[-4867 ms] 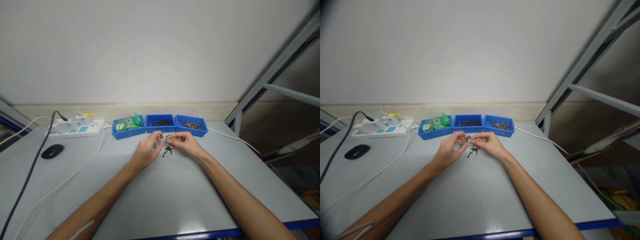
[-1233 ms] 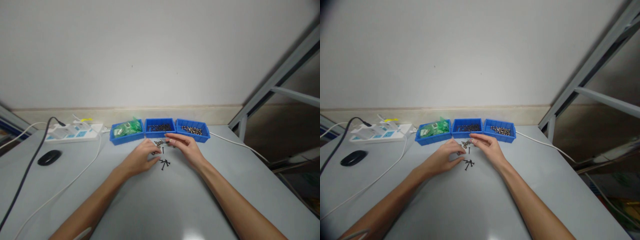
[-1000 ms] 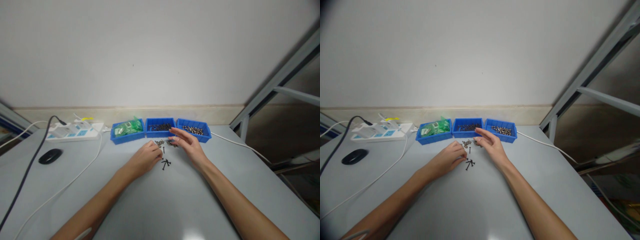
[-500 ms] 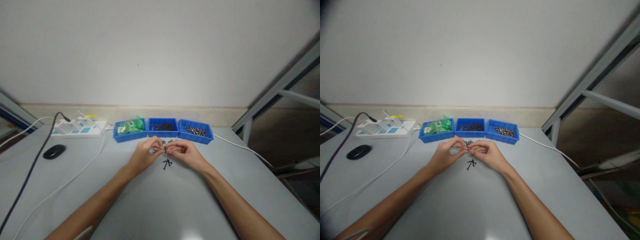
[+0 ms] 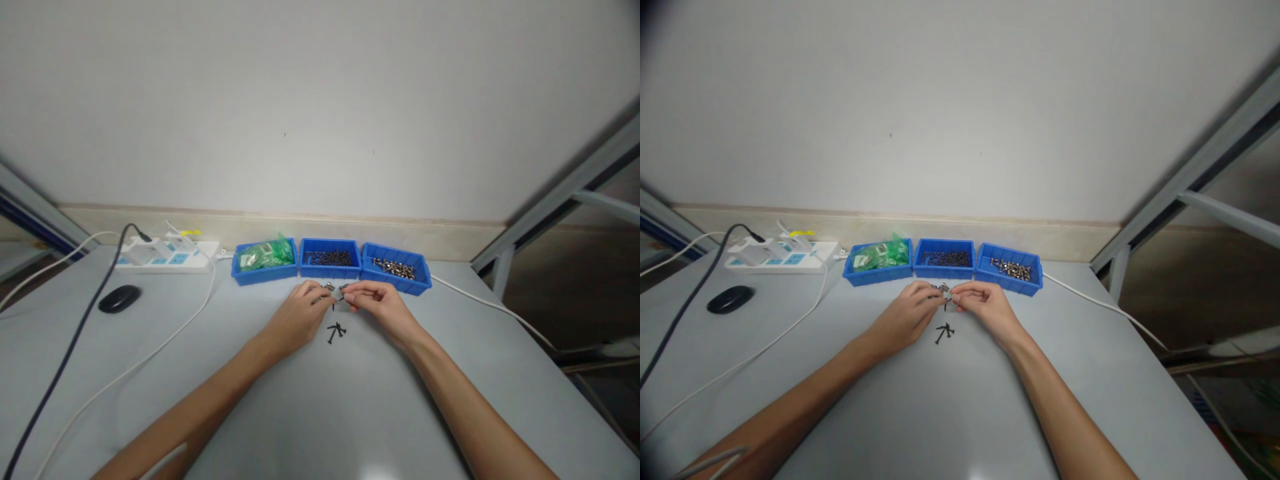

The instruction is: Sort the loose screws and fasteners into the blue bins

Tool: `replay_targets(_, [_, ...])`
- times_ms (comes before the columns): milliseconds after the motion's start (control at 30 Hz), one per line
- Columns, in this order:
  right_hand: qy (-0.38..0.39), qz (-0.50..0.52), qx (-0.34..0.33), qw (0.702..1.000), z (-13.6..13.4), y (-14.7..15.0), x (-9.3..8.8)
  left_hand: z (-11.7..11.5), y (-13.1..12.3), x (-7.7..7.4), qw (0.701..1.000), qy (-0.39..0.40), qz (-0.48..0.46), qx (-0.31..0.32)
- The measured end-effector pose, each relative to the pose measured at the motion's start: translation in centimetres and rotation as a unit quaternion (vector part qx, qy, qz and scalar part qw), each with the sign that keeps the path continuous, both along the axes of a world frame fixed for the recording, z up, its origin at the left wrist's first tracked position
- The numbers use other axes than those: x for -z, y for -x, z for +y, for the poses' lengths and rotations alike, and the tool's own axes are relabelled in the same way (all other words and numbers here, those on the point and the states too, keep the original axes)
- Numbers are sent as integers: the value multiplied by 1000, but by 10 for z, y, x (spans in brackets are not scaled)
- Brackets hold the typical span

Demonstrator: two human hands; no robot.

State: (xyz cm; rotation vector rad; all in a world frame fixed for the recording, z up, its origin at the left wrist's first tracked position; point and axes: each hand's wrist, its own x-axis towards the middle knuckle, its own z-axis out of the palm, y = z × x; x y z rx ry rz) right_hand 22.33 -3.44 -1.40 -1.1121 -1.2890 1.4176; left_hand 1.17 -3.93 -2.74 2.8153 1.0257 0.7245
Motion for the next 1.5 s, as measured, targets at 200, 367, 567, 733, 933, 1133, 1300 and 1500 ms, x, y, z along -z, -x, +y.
replay_targets(200, [-54, 80, 35, 995, 6, 7, 3, -3, -1, 14, 997, -47, 67, -6])
replay_targets(367, [-59, 118, 33, 991, 7, 9, 4, -2, 0, 14, 994, -72, 75, -14])
replay_targets(567, [-62, 87, 56, 993, 3, 5, 7, -2, 3, 13, 995, -76, 71, -9])
replay_targets(733, [-69, 72, 72, 992, 3, 3, 8, -3, 2, 14, 997, -66, 43, -14])
replay_targets(933, [-60, 87, 76, 991, 2, 4, 5, -4, -1, 14, 997, -65, 49, -1])
replay_targets(1133, [-72, 56, 69, 993, 1, 3, -1, -10, -3, 4, 997, -2, -78, 1])
replay_targets(1300, [-85, -43, 20, 995, 1, 2, -3, -11, -5, -3, 976, 42, -212, -16])
replay_targets(1500, [-42, -83, -79, 993, -2, -1, -3, -8, -3, -3, 960, 25, -277, -40])
